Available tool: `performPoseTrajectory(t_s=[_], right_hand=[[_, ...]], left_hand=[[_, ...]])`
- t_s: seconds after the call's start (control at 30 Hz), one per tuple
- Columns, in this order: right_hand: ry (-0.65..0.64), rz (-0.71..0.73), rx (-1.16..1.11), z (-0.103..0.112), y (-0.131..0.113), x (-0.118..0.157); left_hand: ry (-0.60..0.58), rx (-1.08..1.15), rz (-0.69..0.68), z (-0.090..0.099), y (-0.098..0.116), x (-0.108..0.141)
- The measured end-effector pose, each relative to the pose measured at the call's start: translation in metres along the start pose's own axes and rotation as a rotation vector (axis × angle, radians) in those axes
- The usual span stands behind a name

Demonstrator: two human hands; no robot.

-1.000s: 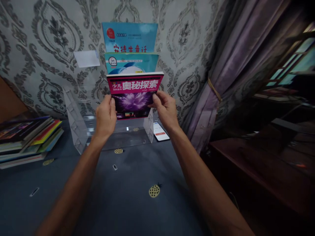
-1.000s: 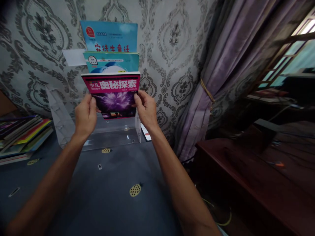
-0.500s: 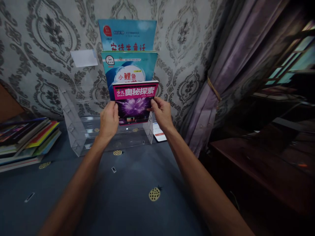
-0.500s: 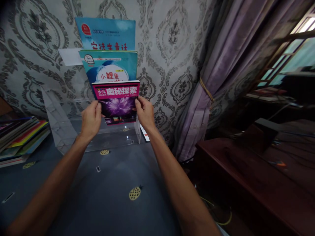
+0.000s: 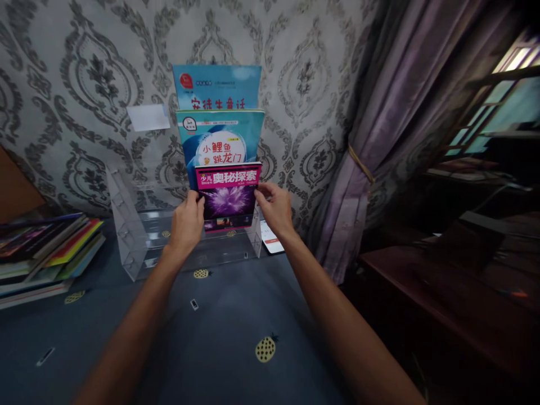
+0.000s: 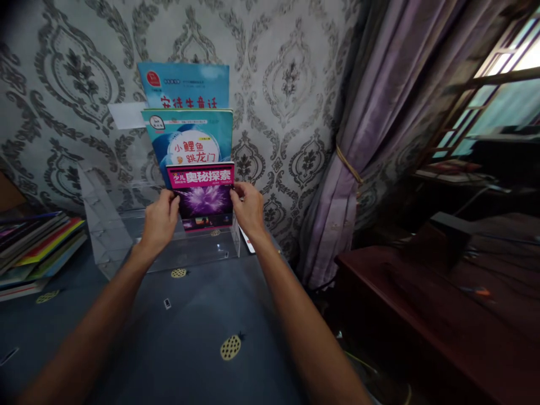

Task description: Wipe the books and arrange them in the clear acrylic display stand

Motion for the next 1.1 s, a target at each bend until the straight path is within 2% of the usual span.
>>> performPoseTrajectory(t_s=[0.27, 0.53, 0.9, 1.1], right_hand=[[0.025, -0.080, -0.054, -0.001, -0.002, 0.001], [0.046, -0.096, -0.118, -0.003, -0.003, 0.001], [0.025, -0.130, -0.009, 0.001, -0.003, 0.003], [0.027, -0.142, 0.091, 0.001, -0.010, 0.005]], left_hand=[[0.028, 0.058, 0.022, 0.000, -0.003, -0.002], [-0.027, 0.006, 0.071, 0.004, 0.001, -0.004], [-0.073, -0.121, 0.114, 0.008, 0.004, 0.000], [-0.138, -0.244, 0.182, 0.011, 0.008, 0.004]])
Point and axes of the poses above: each hand's wrist, its own x-axis away from the middle knuckle, its own z-axis out of the back of the hand, y = z × x, the point moved 2 cm from there along -x, towards the middle knuckle, and after that the axes turned 11 degrees about -y, right-handed, at the moved point
